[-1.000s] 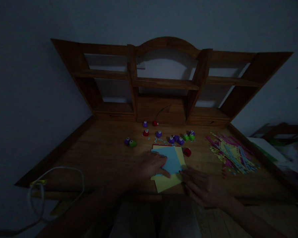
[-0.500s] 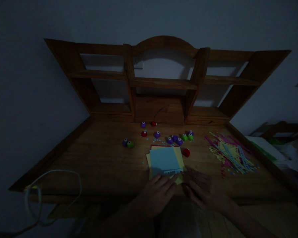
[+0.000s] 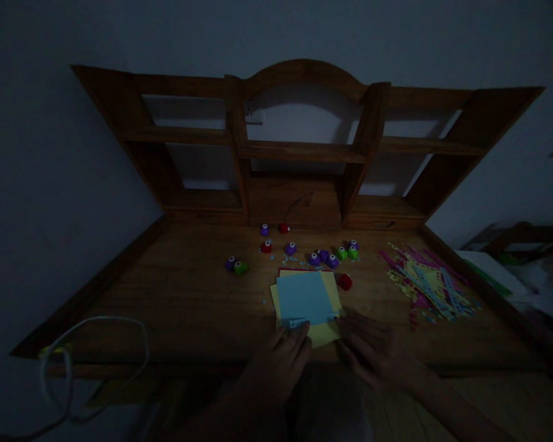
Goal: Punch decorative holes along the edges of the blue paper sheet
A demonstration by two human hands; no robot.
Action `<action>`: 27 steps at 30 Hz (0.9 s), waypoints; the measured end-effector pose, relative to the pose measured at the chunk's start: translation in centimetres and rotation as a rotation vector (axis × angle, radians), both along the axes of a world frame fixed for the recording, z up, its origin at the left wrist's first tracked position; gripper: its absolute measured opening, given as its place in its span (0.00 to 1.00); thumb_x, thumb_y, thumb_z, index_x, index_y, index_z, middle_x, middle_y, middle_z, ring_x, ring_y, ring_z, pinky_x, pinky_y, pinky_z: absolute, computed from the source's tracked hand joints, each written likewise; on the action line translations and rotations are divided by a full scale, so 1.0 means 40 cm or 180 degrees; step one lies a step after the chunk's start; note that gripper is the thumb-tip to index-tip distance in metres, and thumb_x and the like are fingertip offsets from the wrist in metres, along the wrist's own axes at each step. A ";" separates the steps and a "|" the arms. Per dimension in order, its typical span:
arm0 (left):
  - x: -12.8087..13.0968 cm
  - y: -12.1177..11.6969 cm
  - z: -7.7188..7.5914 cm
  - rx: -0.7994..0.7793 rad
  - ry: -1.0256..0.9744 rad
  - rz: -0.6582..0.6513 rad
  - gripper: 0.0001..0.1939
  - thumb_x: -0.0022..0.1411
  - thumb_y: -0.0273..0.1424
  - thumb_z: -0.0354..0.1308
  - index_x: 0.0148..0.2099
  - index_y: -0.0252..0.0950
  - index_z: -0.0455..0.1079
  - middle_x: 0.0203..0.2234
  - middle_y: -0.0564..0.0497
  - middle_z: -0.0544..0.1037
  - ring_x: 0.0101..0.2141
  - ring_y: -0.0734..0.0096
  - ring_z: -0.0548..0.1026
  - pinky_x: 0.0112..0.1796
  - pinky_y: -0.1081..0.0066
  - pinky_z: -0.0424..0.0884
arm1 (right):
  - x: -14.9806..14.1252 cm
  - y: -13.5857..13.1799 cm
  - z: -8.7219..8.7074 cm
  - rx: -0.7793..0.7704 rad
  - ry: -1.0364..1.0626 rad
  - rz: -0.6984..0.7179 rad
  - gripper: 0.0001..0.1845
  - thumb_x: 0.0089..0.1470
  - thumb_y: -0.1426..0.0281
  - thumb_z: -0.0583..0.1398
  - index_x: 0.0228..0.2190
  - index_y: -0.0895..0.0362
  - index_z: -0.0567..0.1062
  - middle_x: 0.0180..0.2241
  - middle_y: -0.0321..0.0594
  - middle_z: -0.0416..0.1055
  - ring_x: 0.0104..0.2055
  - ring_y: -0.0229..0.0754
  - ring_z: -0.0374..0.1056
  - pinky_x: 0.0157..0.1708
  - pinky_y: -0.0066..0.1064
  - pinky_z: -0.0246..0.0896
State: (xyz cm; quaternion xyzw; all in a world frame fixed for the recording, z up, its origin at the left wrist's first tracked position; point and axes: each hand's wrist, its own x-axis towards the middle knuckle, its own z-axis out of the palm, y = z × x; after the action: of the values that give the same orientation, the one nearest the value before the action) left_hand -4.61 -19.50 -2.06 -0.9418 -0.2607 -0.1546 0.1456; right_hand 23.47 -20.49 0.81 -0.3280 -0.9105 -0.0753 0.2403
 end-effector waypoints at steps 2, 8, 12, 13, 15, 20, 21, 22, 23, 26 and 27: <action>-0.024 -0.003 -0.006 0.0060 0.0061 0.0016 0.17 0.69 0.32 0.47 0.56 0.31 0.66 0.60 0.40 0.66 0.59 0.63 0.63 0.58 0.62 0.53 | 0.000 0.000 -0.001 0.0005 0.0011 0.0014 0.24 0.53 0.76 0.58 0.53 0.65 0.69 0.48 0.54 0.74 0.53 0.51 0.70 0.54 0.45 0.68; -0.075 -0.025 -0.007 0.0216 0.0121 0.0179 0.16 0.68 0.32 0.50 0.54 0.31 0.68 0.59 0.42 0.68 0.59 0.66 0.64 0.60 0.66 0.55 | 0.002 0.001 -0.006 0.0043 -0.0104 0.0007 0.25 0.53 0.76 0.58 0.53 0.65 0.69 0.51 0.54 0.72 0.56 0.51 0.67 0.55 0.44 0.67; -0.082 -0.042 0.004 0.0121 0.0035 0.0372 0.15 0.66 0.32 0.54 0.54 0.35 0.68 0.58 0.45 0.69 0.59 0.66 0.63 0.58 0.67 0.60 | 0.004 0.001 -0.006 0.0082 -0.0133 0.0008 0.26 0.53 0.76 0.59 0.54 0.67 0.68 0.52 0.56 0.71 0.57 0.53 0.65 0.56 0.45 0.65; -0.081 -0.044 0.009 0.0111 -0.0041 0.0401 0.14 0.66 0.32 0.54 0.53 0.35 0.69 0.58 0.45 0.69 0.59 0.66 0.64 0.58 0.67 0.60 | 0.004 0.000 -0.006 0.0081 -0.0126 0.0010 0.27 0.53 0.76 0.59 0.55 0.67 0.68 0.52 0.55 0.71 0.57 0.53 0.65 0.57 0.45 0.65; -0.080 -0.045 0.020 0.0117 -0.0187 0.0418 0.14 0.66 0.34 0.55 0.53 0.36 0.69 0.56 0.46 0.71 0.57 0.66 0.66 0.57 0.67 0.61 | 0.006 -0.001 -0.007 0.0071 -0.0090 0.0018 0.27 0.53 0.76 0.58 0.55 0.66 0.67 0.52 0.54 0.71 0.57 0.53 0.65 0.57 0.46 0.65; -0.105 -0.046 0.043 0.0136 -0.0563 0.0416 0.15 0.67 0.33 0.53 0.53 0.36 0.69 0.51 0.47 0.75 0.52 0.63 0.71 0.56 0.63 0.62 | 0.007 -0.006 -0.021 -0.0200 0.0000 -0.0104 0.26 0.55 0.77 0.57 0.56 0.63 0.66 0.53 0.52 0.70 0.58 0.52 0.64 0.56 0.46 0.65; -0.113 -0.048 0.047 0.0173 -0.0725 0.0438 0.13 0.66 0.32 0.53 0.51 0.35 0.70 0.49 0.47 0.77 0.51 0.62 0.71 0.56 0.63 0.62 | 0.002 -0.007 -0.020 -0.0305 0.0065 -0.0184 0.25 0.56 0.77 0.56 0.56 0.62 0.66 0.54 0.51 0.70 0.58 0.51 0.64 0.56 0.45 0.66; -0.120 -0.051 0.052 0.0202 -0.0889 0.0478 0.12 0.66 0.31 0.52 0.50 0.35 0.70 0.47 0.47 0.78 0.50 0.62 0.72 0.56 0.63 0.62 | -0.005 -0.010 -0.014 -0.0380 0.0194 -0.0305 0.24 0.57 0.76 0.55 0.55 0.61 0.67 0.54 0.50 0.70 0.58 0.50 0.64 0.55 0.45 0.66; -0.125 -0.054 0.057 0.0221 -0.1050 0.0528 0.11 0.66 0.30 0.52 0.49 0.36 0.71 0.45 0.48 0.78 0.49 0.63 0.72 0.56 0.63 0.62 | -0.015 -0.014 -0.004 -0.0402 0.0388 -0.0474 0.22 0.58 0.76 0.55 0.54 0.59 0.68 0.53 0.49 0.70 0.57 0.50 0.65 0.53 0.44 0.68; -0.120 -0.070 0.074 0.0178 -0.1362 0.0597 0.12 0.66 0.27 0.51 0.48 0.36 0.71 0.43 0.49 0.79 0.48 0.66 0.73 0.56 0.65 0.61 | -0.050 -0.049 0.066 -0.0123 0.1119 -0.1089 0.18 0.60 0.74 0.54 0.52 0.55 0.70 0.49 0.47 0.74 0.51 0.51 0.70 0.47 0.41 0.72; -0.111 -0.075 0.078 0.0137 -0.1420 0.0585 0.12 0.66 0.26 0.51 0.49 0.36 0.71 0.44 0.50 0.79 0.47 0.67 0.73 0.56 0.66 0.61 | -0.060 -0.069 0.098 -0.0029 0.1257 -0.1183 0.19 0.60 0.74 0.54 0.52 0.53 0.70 0.47 0.45 0.75 0.48 0.51 0.72 0.45 0.41 0.73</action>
State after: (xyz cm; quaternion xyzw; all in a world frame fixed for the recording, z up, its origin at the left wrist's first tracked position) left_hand -9.07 -22.51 1.05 -0.8533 -0.3677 -0.3504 0.1179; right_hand 21.06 -23.25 4.74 -0.4989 -0.7705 -0.0487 0.3938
